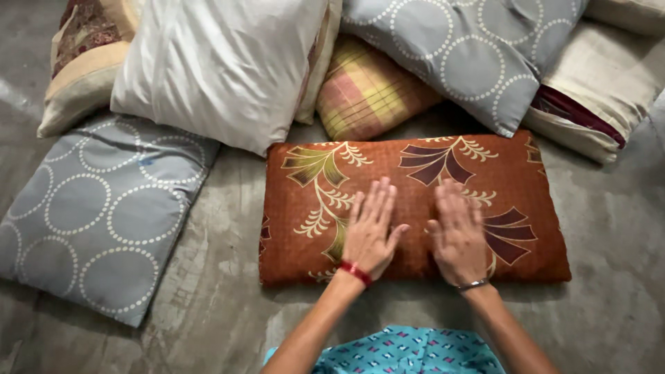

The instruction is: The person sits on the floor and repeatedly pats and smooths a brown patterned pillow. They then place a black and white patterned pillowcase over the same pillow and continue patting it.

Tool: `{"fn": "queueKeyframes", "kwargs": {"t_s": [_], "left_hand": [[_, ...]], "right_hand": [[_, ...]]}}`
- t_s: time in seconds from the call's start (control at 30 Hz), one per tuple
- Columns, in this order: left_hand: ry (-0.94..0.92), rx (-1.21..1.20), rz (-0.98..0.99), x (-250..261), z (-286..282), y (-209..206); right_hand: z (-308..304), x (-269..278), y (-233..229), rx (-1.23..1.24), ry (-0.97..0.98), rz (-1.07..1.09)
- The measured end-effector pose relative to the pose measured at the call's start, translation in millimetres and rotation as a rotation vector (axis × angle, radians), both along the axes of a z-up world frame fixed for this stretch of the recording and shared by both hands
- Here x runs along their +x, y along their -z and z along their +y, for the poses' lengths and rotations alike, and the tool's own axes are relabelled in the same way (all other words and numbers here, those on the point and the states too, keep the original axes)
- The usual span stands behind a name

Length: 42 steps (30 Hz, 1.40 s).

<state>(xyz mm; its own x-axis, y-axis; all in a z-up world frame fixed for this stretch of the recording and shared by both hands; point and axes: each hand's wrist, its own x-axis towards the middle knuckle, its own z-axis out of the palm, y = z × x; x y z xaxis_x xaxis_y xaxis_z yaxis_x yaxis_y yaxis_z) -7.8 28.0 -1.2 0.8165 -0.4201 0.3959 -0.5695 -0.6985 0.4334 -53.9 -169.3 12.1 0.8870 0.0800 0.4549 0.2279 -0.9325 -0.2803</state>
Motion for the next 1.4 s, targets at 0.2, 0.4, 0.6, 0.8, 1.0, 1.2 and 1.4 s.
{"fn": "queueKeyframes", "kwargs": {"t_s": [0.2, 0.4, 0.6, 0.8, 1.0, 1.2, 1.4], "left_hand": [[-0.22, 0.176, -0.013, 16, 85, 15], [-0.677, 0.344, 0.122, 63, 116, 38], [-0.835, -0.095, 0.583, 90, 130, 12], [-0.421, -0.818, 0.86, 98, 166, -29], [-0.054, -0.929, 0.601, 121, 200, -47], [0.323, -0.927, 0.503, 112, 244, 36], [-0.05, -0.445, 0.477, 77, 249, 105]], "right_hand": [[-78, 16, 41, -0.143, 0.161, 0.124], [-162, 39, 63, 0.019, 0.557, 0.36], [-180, 51, 11, 0.732, 0.64, 0.655], [-192, 31, -27, 1.057, 0.597, 0.694], [-240, 22, -19, 1.241, 0.138, 0.341], [-295, 9, 59, 1.279, 0.038, 0.46], [-283, -40, 66, 0.905, 0.079, 0.586]]}}
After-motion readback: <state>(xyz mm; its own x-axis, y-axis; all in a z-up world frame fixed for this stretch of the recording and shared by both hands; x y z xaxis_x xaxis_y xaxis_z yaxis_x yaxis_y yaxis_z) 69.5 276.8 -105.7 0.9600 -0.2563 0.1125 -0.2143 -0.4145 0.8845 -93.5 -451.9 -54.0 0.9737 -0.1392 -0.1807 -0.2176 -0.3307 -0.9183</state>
